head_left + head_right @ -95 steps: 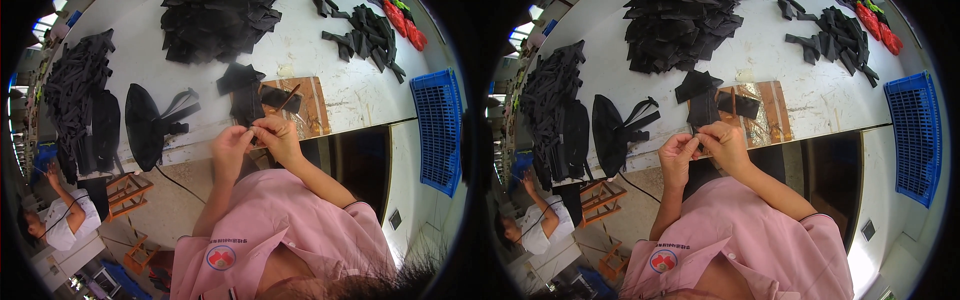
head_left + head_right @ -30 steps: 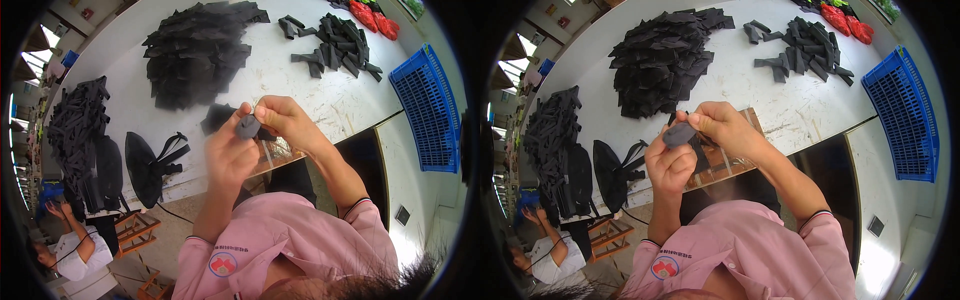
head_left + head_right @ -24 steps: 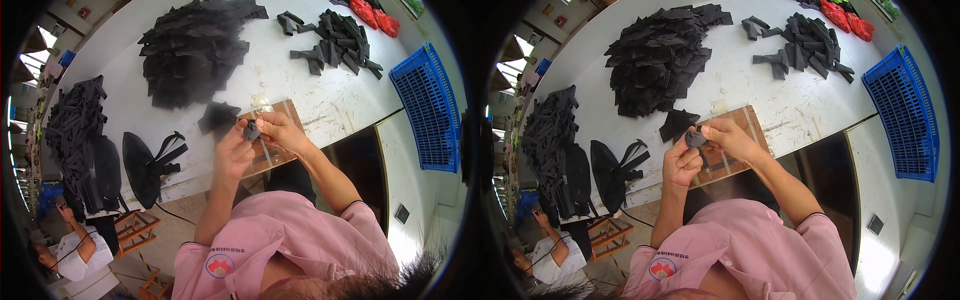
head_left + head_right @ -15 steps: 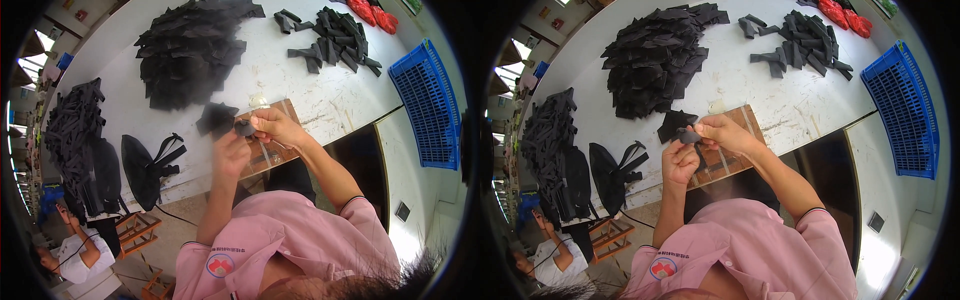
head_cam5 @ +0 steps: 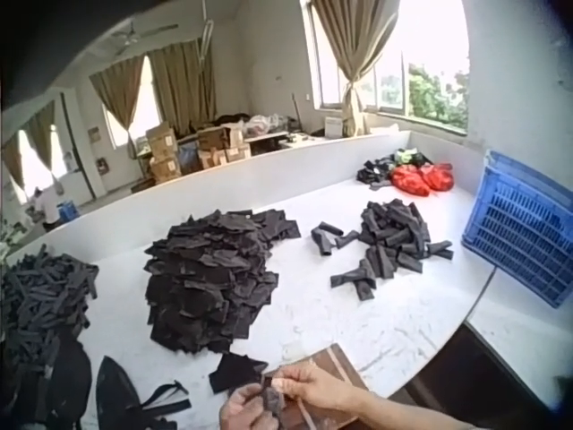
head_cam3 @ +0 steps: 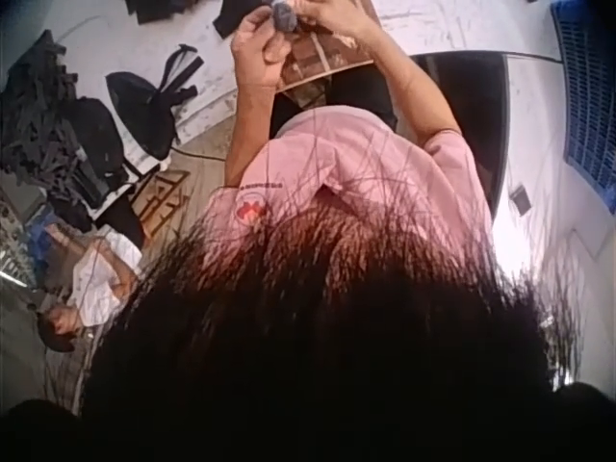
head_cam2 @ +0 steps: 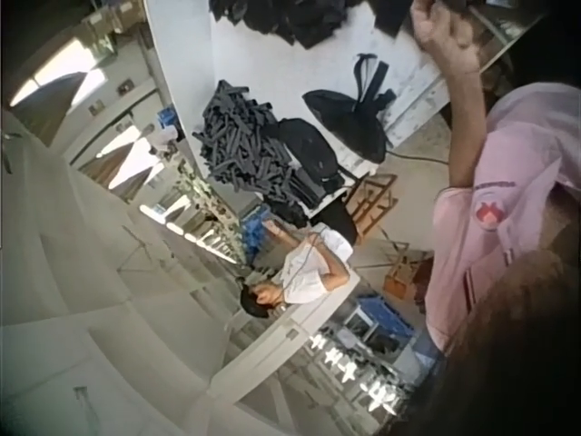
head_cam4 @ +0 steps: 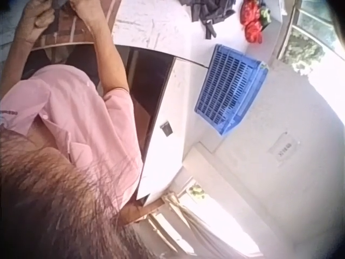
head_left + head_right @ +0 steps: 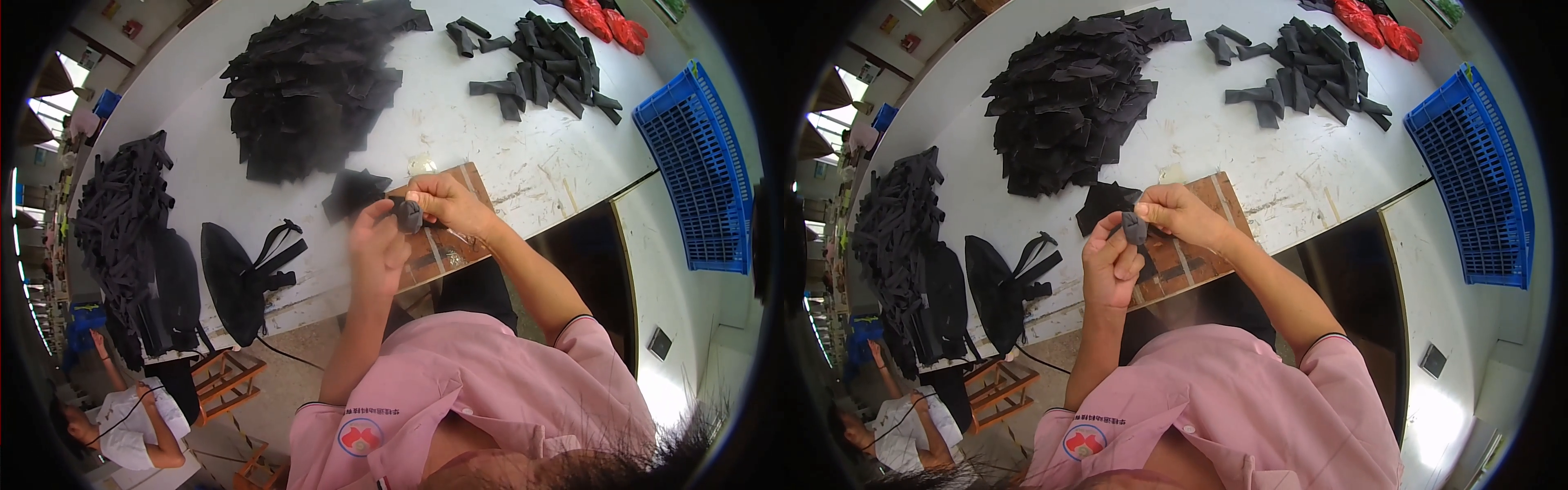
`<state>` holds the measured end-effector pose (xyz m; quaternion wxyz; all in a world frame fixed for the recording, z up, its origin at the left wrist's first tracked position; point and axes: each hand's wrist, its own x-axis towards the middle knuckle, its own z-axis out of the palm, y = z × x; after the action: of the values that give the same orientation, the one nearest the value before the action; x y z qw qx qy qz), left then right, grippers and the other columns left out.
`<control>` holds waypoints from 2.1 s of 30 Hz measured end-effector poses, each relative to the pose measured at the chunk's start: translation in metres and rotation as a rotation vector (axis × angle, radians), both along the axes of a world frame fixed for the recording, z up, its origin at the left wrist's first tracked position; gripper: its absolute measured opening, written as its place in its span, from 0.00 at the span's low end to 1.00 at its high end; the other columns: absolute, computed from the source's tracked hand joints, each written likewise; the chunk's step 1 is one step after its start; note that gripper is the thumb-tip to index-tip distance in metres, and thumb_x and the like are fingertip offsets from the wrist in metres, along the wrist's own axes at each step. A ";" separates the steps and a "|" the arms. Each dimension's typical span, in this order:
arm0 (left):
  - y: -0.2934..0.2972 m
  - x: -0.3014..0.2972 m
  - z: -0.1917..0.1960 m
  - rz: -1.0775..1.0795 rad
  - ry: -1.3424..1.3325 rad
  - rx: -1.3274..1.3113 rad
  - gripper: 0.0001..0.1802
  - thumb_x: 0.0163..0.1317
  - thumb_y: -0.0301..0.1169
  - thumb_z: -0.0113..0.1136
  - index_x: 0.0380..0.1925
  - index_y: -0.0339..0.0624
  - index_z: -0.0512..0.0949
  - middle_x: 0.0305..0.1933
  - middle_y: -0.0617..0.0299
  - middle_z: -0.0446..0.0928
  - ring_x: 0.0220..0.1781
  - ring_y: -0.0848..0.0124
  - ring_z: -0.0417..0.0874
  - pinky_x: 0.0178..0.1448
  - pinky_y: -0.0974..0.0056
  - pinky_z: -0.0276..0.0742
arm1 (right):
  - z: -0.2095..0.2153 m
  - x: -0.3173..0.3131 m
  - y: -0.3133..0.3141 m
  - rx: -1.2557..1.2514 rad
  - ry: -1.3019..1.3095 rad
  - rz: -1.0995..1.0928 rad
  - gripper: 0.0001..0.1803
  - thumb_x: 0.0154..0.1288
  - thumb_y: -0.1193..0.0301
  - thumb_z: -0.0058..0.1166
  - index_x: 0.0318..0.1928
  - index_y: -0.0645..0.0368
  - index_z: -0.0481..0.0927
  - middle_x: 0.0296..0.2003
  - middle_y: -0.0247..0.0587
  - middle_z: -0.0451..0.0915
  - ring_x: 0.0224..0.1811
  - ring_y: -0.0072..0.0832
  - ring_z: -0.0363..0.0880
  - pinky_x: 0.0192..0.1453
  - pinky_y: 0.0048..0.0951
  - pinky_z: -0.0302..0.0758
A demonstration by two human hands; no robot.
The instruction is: Applying adhesive to black fabric pieces and assembling them on a workbench.
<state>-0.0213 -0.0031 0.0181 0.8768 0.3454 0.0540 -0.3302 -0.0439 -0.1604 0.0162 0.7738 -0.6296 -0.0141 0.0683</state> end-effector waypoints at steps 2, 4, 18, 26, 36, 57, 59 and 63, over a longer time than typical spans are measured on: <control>0.006 0.008 0.007 -0.109 0.148 -0.303 0.12 0.58 0.23 0.47 0.43 0.38 0.68 0.27 0.60 0.73 0.09 0.83 0.55 0.14 0.78 0.49 | 0.013 0.002 -0.001 -0.095 -0.002 -0.013 0.17 0.62 0.59 0.48 0.25 0.59 0.71 0.17 0.25 0.64 0.19 0.13 0.59 0.23 0.15 0.58; 0.006 0.010 0.003 -0.276 0.296 -0.702 0.13 0.59 0.28 0.48 0.44 0.40 0.70 0.34 0.56 0.76 0.09 0.82 0.56 0.14 0.77 0.51 | 0.022 0.003 0.000 0.006 -0.057 0.047 0.17 0.62 0.58 0.48 0.24 0.60 0.71 0.17 0.25 0.64 0.19 0.14 0.59 0.23 0.16 0.58; -0.004 0.004 0.016 0.120 -1.111 0.499 0.05 0.55 0.20 0.53 0.33 0.31 0.74 0.41 0.55 0.74 0.43 0.74 0.72 0.47 0.71 0.68 | 0.023 -0.021 0.000 -0.313 -0.246 -0.378 0.17 0.61 0.58 0.47 0.30 0.62 0.73 0.20 0.34 0.69 0.24 0.20 0.68 0.28 0.21 0.65; 0.007 -0.010 -0.007 0.258 -0.632 0.430 0.05 0.55 0.21 0.54 0.33 0.33 0.73 0.38 0.53 0.75 0.40 0.72 0.74 0.52 0.68 0.67 | 0.019 -0.024 0.004 -1.201 -0.546 -0.154 0.12 0.53 0.64 0.53 0.23 0.60 0.72 0.20 0.39 0.71 0.25 0.36 0.73 0.25 0.33 0.68; -0.015 0.008 0.019 -0.030 -0.960 0.463 0.08 0.50 0.22 0.59 0.32 0.35 0.77 0.39 0.57 0.75 0.44 0.71 0.72 0.50 0.69 0.66 | 0.017 -0.029 0.008 -0.957 -0.542 -0.291 0.09 0.55 0.66 0.51 0.26 0.58 0.73 0.20 0.40 0.72 0.24 0.40 0.73 0.26 0.36 0.69; -0.020 0.023 0.019 -0.304 -1.248 0.816 0.06 0.47 0.22 0.60 0.26 0.32 0.76 0.33 0.55 0.75 0.40 0.67 0.74 0.43 0.67 0.69 | -0.046 -0.032 0.025 -0.879 -0.508 -0.522 0.10 0.57 0.68 0.49 0.22 0.58 0.69 0.18 0.41 0.69 0.20 0.39 0.71 0.22 0.36 0.67; -0.017 0.021 0.016 -0.202 -1.256 0.845 0.05 0.47 0.22 0.60 0.25 0.32 0.76 0.33 0.54 0.75 0.38 0.66 0.75 0.42 0.67 0.70 | -0.050 -0.034 0.026 -0.926 -0.476 -0.511 0.11 0.57 0.67 0.49 0.21 0.59 0.68 0.17 0.42 0.68 0.21 0.39 0.71 0.22 0.36 0.67; -0.020 -0.005 0.027 0.003 -0.919 0.508 0.06 0.55 0.23 0.56 0.31 0.30 0.75 0.35 0.56 0.76 0.37 0.74 0.75 0.42 0.71 0.71 | -0.037 -0.035 0.019 -0.880 -0.418 -0.438 0.11 0.56 0.66 0.50 0.22 0.59 0.69 0.17 0.41 0.68 0.21 0.38 0.71 0.22 0.35 0.68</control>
<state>-0.0264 -0.0235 0.0448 0.6990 0.6564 -0.2571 -0.1198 -0.0791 -0.1414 -0.0204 0.4132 -0.8830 -0.0062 -0.2225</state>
